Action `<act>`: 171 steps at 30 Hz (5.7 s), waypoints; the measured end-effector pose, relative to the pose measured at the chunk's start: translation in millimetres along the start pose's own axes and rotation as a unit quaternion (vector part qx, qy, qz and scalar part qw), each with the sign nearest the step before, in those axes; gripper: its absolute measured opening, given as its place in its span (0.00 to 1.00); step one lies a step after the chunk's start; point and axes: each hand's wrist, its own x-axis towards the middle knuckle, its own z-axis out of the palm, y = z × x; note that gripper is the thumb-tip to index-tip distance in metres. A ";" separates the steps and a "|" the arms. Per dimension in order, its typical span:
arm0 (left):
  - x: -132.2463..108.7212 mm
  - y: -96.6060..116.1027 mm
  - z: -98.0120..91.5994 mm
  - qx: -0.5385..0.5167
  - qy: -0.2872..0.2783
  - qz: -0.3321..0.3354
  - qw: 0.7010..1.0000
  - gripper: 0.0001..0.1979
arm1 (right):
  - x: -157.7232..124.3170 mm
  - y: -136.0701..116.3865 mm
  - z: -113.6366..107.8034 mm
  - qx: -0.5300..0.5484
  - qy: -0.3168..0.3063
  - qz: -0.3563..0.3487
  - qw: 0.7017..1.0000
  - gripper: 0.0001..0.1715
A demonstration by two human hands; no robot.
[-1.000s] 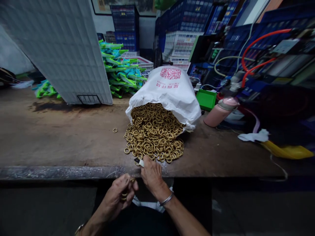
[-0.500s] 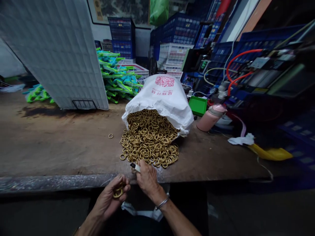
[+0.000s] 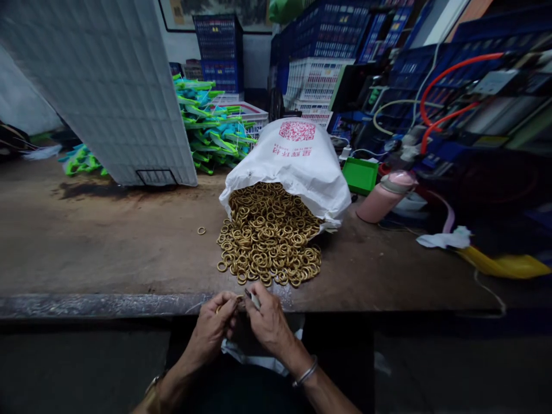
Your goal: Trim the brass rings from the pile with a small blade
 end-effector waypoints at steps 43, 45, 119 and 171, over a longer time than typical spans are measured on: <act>-18.0 2.9 -7.0 -0.022 -0.111 -0.022 0.993 0.14 | 7.7 12.8 1.3 -0.331 -0.063 0.019 0.941 0.14; -20.7 4.0 -6.9 -0.079 -0.136 -0.030 0.987 0.13 | 13.5 14.1 1.9 -0.344 -0.026 0.016 0.938 0.13; 5.3 3.2 -4.2 0.055 -0.024 0.019 0.998 0.15 | 4.1 9.5 4.7 -0.223 -0.074 -0.026 0.972 0.14; -14.6 8.8 -27.2 -0.277 -0.121 -0.069 0.951 0.09 | 25.3 14.8 19.1 -0.353 0.000 0.000 0.936 0.12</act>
